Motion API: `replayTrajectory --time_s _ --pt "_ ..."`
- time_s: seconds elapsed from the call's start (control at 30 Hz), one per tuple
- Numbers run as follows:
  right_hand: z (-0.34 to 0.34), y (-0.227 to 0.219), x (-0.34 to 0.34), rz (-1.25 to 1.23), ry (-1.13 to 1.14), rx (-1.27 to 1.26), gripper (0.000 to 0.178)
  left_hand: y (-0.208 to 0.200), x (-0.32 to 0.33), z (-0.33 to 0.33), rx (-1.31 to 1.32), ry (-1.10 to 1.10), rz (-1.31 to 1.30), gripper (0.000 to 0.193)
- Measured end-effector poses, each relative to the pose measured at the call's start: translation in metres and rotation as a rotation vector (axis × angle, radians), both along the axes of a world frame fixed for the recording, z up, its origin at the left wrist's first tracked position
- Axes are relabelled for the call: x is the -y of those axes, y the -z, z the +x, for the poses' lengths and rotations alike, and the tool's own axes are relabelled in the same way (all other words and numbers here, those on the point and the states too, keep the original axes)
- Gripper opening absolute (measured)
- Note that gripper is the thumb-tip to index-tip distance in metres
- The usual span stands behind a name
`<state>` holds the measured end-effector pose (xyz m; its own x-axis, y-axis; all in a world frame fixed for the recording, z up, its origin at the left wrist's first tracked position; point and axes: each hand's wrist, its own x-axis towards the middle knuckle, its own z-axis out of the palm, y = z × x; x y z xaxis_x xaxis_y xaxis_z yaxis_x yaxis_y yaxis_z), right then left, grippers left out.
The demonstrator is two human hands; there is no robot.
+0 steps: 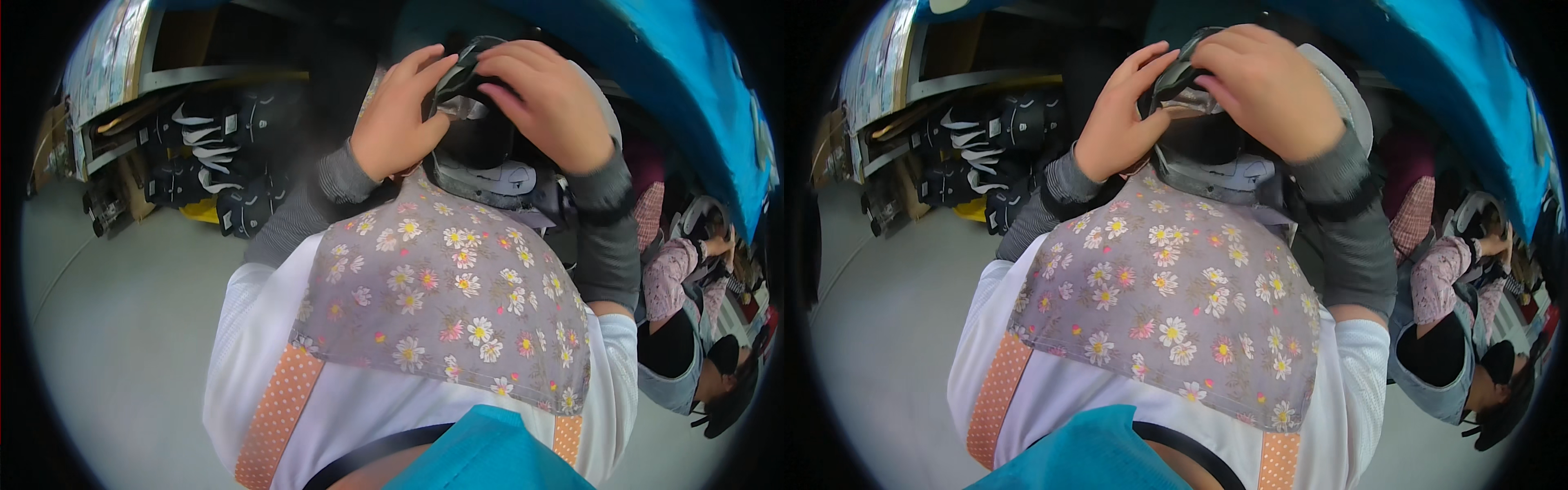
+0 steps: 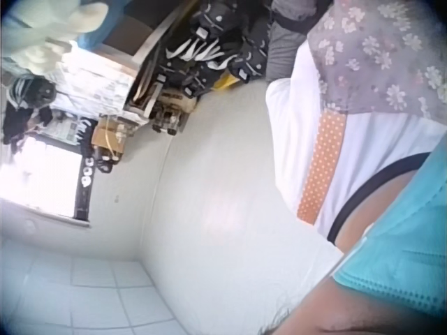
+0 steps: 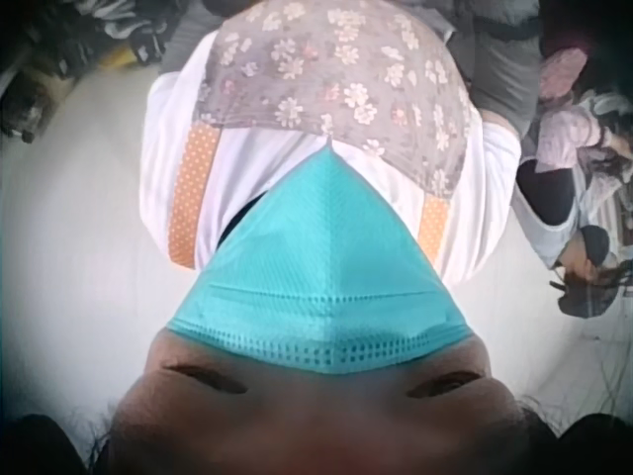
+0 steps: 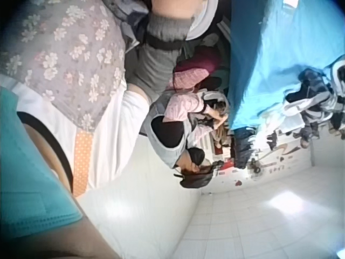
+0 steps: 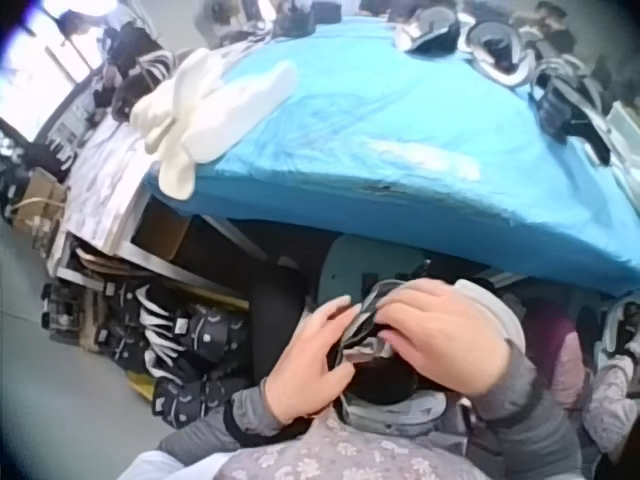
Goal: Manually assembling shoe components by inserting foam padding and preparing the shoe upper.
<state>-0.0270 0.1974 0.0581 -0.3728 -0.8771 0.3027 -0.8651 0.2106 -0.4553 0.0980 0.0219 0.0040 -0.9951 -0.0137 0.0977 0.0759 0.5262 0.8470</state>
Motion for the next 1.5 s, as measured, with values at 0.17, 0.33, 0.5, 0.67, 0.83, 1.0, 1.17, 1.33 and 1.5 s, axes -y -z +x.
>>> replayTrajectory --time_s 0.17,0.33,0.5,0.67,0.83,1.0,1.17,1.33,1.5 --pt "0.014 0.023 0.008 0.038 -0.031 -0.141 0.022 -0.020 0.001 0.002 -0.059 0.017 0.012 0.059" --pt "0.036 0.027 -0.001 0.066 0.022 -0.126 0.018 -0.023 -0.004 0.003 -0.034 0.027 0.013 0.061" --pt "0.039 0.030 -0.007 -0.108 0.183 0.002 0.014 -0.025 -0.007 -0.003 -0.074 0.072 -0.019 0.061" --pt "0.045 0.032 -0.009 -0.243 0.314 0.086 0.012 -0.026 -0.013 -0.007 -0.108 0.117 -0.004 0.061" --pt "0.045 0.036 -0.010 -0.149 0.408 0.262 0.014 -0.022 -0.012 -0.008 -0.102 0.135 -0.010 0.059" --pt "0.043 0.033 -0.015 -0.012 0.262 0.388 0.017 -0.013 -0.004 -0.002 -0.016 0.060 0.003 0.054" --pt "0.042 0.049 -0.021 -0.066 0.216 0.195 0.019 -0.015 -0.006 0.004 -0.055 0.093 0.029 0.054" --pt "0.048 0.056 -0.008 -0.053 0.196 0.046 0.012 -0.016 -0.009 -0.002 -0.066 0.138 -0.002 0.055" --pt "0.051 0.051 -0.016 -0.018 0.143 0.145 0.009 -0.018 -0.009 0.003 0.016 0.134 0.082 0.055"
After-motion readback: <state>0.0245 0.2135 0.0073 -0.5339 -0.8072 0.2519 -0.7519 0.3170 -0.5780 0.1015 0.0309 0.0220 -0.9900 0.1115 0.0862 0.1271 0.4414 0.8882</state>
